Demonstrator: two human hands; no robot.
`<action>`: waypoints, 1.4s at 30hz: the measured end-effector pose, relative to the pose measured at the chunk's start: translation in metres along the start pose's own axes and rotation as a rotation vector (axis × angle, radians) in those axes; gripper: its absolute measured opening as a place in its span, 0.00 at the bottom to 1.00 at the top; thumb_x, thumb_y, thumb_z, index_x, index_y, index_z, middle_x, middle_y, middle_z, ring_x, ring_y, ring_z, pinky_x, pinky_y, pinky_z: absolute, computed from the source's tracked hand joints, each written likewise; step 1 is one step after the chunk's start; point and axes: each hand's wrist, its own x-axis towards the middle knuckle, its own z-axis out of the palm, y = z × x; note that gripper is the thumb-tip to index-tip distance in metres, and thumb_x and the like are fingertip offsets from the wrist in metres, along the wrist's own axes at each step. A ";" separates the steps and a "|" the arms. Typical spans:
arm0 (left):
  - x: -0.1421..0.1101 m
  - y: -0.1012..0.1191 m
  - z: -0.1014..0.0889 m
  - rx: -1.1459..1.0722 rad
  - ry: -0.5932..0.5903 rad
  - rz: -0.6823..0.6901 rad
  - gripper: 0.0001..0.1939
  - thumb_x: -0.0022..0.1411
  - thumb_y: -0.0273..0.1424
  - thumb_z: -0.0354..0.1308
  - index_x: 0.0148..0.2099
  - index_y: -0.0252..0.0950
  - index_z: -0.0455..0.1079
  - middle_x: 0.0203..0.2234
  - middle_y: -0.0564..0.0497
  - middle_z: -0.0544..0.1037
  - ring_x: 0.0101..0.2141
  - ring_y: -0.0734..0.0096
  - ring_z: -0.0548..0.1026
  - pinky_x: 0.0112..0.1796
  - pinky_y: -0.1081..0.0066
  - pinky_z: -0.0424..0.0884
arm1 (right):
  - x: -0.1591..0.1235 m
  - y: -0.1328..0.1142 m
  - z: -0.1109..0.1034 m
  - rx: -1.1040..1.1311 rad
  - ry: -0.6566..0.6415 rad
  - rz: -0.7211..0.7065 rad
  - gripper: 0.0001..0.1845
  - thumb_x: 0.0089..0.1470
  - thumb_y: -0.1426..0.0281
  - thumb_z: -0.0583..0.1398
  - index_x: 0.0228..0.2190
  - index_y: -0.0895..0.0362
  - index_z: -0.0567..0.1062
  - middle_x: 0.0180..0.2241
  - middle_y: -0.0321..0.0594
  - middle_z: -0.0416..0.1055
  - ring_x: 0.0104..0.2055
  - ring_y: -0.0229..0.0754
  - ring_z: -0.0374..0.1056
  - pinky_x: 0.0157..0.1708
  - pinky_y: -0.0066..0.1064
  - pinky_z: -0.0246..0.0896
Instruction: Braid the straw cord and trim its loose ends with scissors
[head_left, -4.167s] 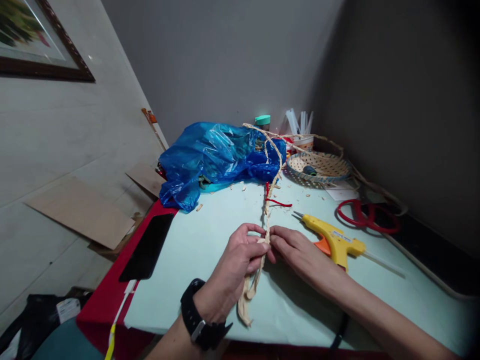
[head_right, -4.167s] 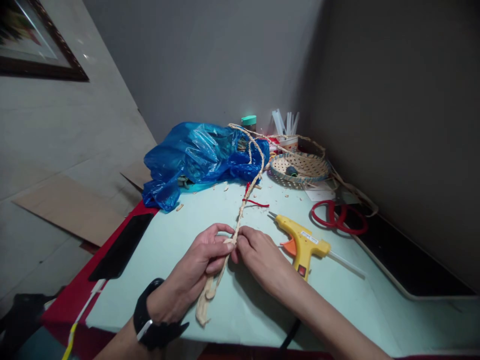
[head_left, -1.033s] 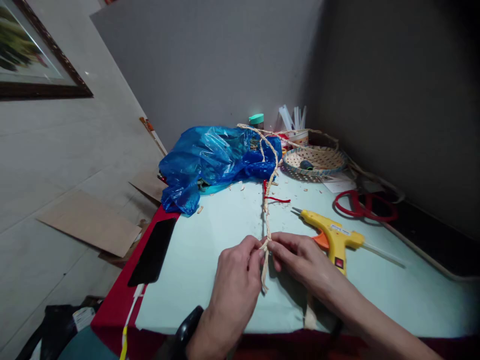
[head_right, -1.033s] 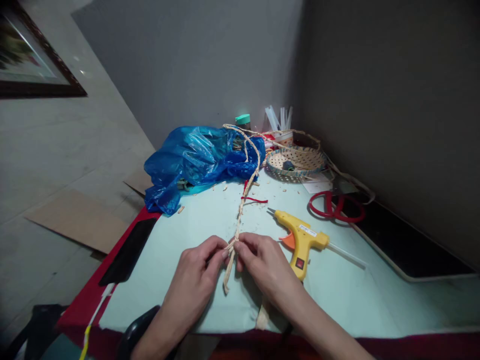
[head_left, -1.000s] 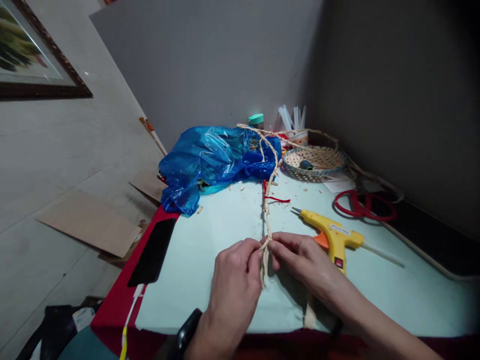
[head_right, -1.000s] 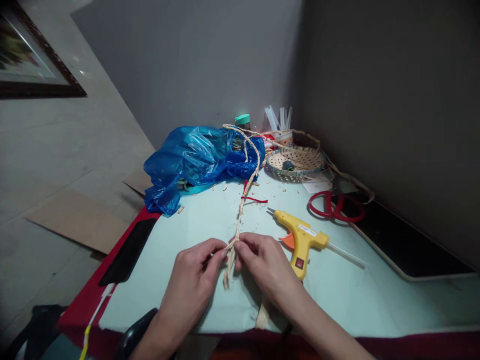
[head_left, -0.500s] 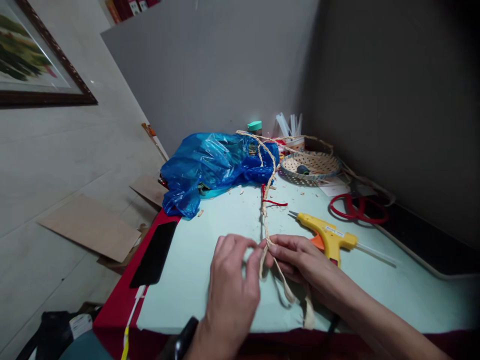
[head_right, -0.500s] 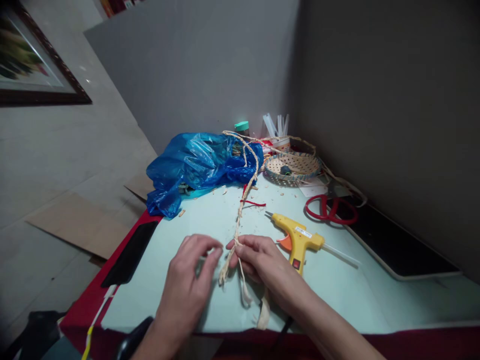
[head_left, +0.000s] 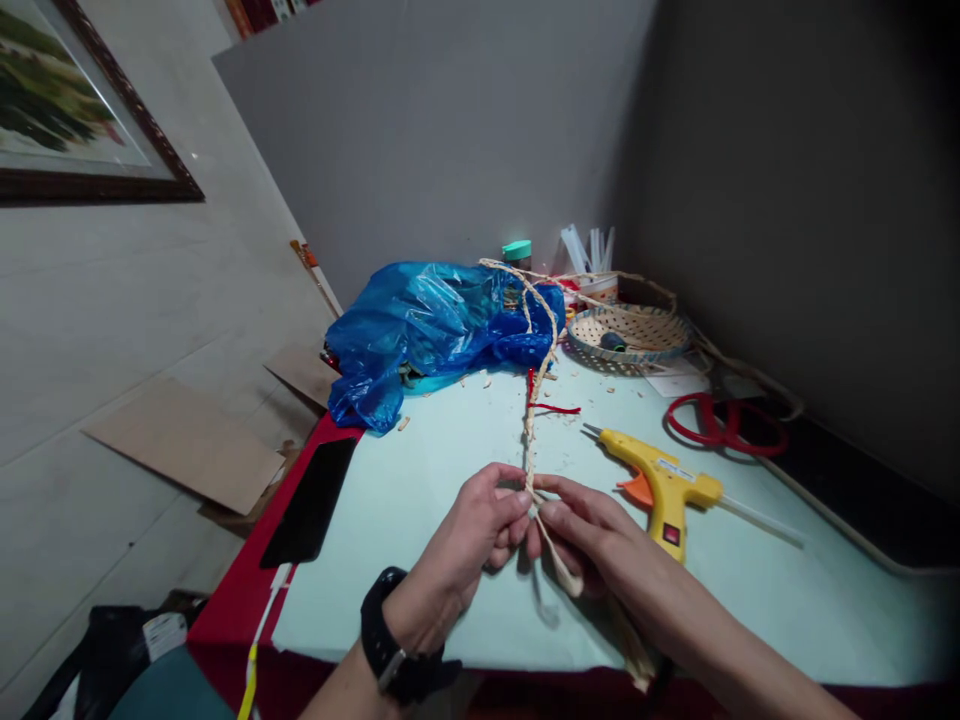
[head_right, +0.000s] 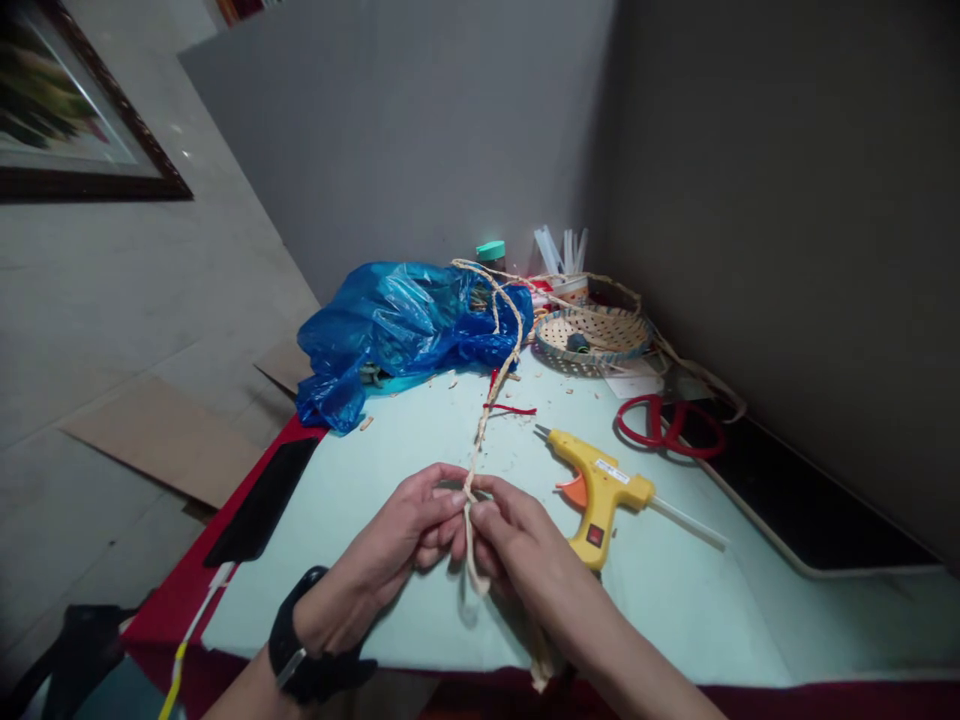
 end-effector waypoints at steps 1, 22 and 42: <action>-0.001 0.000 -0.002 0.016 0.013 -0.002 0.10 0.62 0.34 0.53 0.44 0.34 0.62 0.17 0.59 0.64 0.16 0.82 0.53 0.17 0.77 0.42 | -0.002 0.001 -0.001 -0.065 0.020 -0.018 0.17 0.59 0.57 0.55 0.44 0.55 0.66 0.21 0.31 0.65 0.18 0.33 0.51 0.18 0.25 0.42; -0.009 -0.007 -0.003 0.003 0.082 0.053 0.10 0.59 0.31 0.58 0.42 0.29 0.70 0.17 0.61 0.56 0.17 0.82 0.47 0.18 0.75 0.41 | -0.025 0.001 0.013 -1.335 0.256 -0.755 0.15 0.62 0.71 0.48 0.38 0.57 0.75 0.26 0.43 0.73 0.25 0.44 0.68 0.23 0.35 0.56; -0.025 0.007 -0.001 0.598 0.207 0.190 0.09 0.69 0.31 0.45 0.35 0.38 0.62 0.22 0.55 0.73 0.26 0.72 0.69 0.32 0.72 0.59 | 0.009 -0.008 -0.005 -0.576 0.061 -0.181 0.18 0.60 0.58 0.52 0.26 0.56 0.70 0.22 0.35 0.65 0.27 0.40 0.59 0.28 0.31 0.51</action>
